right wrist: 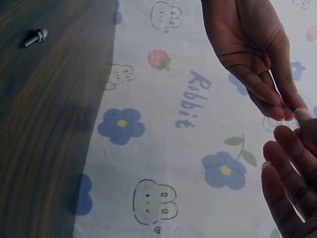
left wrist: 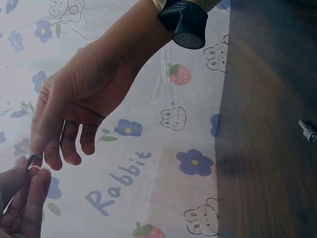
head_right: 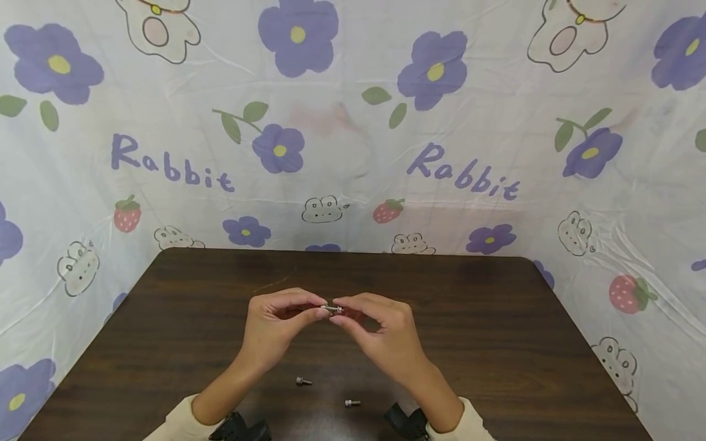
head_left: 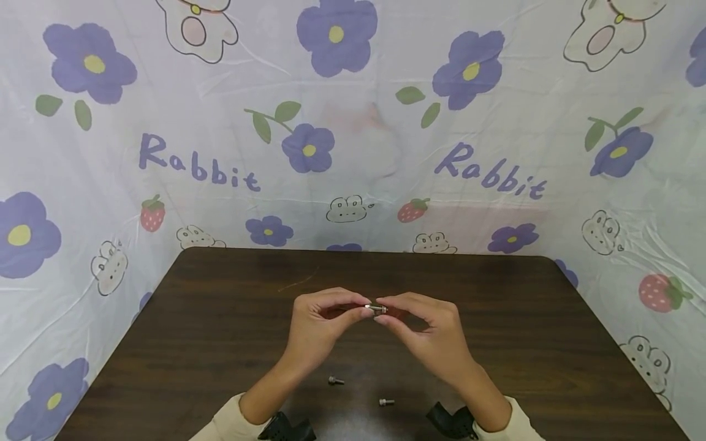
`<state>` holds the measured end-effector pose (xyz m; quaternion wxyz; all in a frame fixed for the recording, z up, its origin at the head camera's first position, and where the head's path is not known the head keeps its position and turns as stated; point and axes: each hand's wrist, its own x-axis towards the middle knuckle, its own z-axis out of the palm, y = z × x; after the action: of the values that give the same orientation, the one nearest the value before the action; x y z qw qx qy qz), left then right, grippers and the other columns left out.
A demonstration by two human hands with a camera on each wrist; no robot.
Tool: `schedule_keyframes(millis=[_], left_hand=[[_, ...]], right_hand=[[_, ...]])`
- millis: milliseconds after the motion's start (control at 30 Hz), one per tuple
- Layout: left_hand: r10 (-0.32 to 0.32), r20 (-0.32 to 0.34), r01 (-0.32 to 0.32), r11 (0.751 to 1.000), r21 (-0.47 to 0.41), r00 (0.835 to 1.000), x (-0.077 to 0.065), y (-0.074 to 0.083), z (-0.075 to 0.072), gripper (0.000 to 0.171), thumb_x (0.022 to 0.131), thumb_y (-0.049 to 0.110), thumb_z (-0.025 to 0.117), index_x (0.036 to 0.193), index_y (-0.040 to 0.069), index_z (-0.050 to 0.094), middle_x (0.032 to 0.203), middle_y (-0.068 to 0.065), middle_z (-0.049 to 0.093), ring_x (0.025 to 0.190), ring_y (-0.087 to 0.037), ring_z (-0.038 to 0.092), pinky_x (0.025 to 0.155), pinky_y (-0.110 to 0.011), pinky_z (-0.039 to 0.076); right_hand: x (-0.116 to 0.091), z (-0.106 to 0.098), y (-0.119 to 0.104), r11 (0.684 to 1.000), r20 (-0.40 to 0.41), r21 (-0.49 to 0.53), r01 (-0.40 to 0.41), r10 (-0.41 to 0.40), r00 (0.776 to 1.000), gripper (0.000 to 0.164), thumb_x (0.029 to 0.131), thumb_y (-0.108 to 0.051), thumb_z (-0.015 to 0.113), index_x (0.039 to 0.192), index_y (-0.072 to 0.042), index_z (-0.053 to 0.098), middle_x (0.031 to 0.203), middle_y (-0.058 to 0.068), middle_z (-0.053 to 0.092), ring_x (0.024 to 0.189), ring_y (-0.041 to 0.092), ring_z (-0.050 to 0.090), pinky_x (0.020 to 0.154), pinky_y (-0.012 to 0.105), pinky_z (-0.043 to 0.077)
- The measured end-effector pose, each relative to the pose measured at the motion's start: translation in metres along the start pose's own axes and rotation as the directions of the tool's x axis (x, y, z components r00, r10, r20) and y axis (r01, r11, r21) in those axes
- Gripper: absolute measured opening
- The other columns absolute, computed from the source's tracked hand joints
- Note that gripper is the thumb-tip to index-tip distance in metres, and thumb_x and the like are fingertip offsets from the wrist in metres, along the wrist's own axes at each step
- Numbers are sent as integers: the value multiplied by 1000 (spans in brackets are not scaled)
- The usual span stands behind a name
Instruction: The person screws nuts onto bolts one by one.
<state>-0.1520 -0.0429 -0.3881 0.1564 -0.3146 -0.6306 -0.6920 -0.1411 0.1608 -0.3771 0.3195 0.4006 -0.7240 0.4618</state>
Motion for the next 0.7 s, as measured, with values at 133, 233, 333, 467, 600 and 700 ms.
schedule_keyframes(millis=[133, 233, 333, 467, 600, 700], left_hand=[[-6, 6, 6, 1000, -11, 1000, 0, 1, 0, 11, 85, 0, 80, 96, 1, 79, 90, -10, 76, 79, -20, 73, 69, -36, 62], [-7, 13, 8, 1000, -14, 1000, -1, 1, 1, 11, 86, 0, 79, 96, 1, 79, 90, -10, 75, 79, -20, 73, 69, -37, 62], [-5, 17, 5, 1000, -6, 1000, -1, 1, 2, 11, 85, 0, 80, 96, 0, 79, 89, -10, 75, 78, -20, 73, 68, -36, 62], [-5, 12, 5, 1000, 1, 1000, -1, 0, 2, 11, 85, 0, 80, 96, 0, 79, 89, -9, 76, 77, -19, 73, 68, -36, 62], [-7, 7, 7, 1000, 0, 1000, -1, 1, 1, 10, 86, 0, 79, 96, 1, 79, 89, -10, 75, 77, -20, 73, 67, -36, 62], [-11, 4, 11, 1000, 9, 1000, -1, 1, 1, 10, 86, 1, 79, 96, 0, 79, 89, -9, 75, 77, -19, 73, 67, -35, 62]], right_hand=[[0, -1, -1, 999, 19, -7, -31, 31, 999, 27, 80, 7, 81, 103, -8, 78, 89, 1, 76, 74, 11, 68, 65, 21, 56], [-1, -2, 0, 998, 32, 11, -57, 57, 998, 20, 84, 6, 78, 98, -9, 78, 86, 2, 75, 73, 11, 70, 68, 20, 57], [-2, -3, 1, 996, 59, 23, -87, 86, 995, 19, 88, 7, 73, 89, -12, 78, 81, 0, 75, 72, 12, 71, 69, 22, 58], [-3, -3, 0, 990, 95, 0, -140, 140, 986, 22, 92, 5, 69, 84, -14, 77, 79, -4, 74, 73, 11, 72, 69, 24, 58], [-2, -4, -1, 988, 76, -27, -154, 155, 985, 20, 87, 2, 77, 104, -9, 77, 90, -1, 76, 78, 11, 73, 70, 28, 60], [-1, -5, -2, 994, 33, -41, -105, 106, 994, 38, 79, 2, 84, 115, -6, 74, 94, 2, 77, 81, 14, 73, 71, 28, 60]])
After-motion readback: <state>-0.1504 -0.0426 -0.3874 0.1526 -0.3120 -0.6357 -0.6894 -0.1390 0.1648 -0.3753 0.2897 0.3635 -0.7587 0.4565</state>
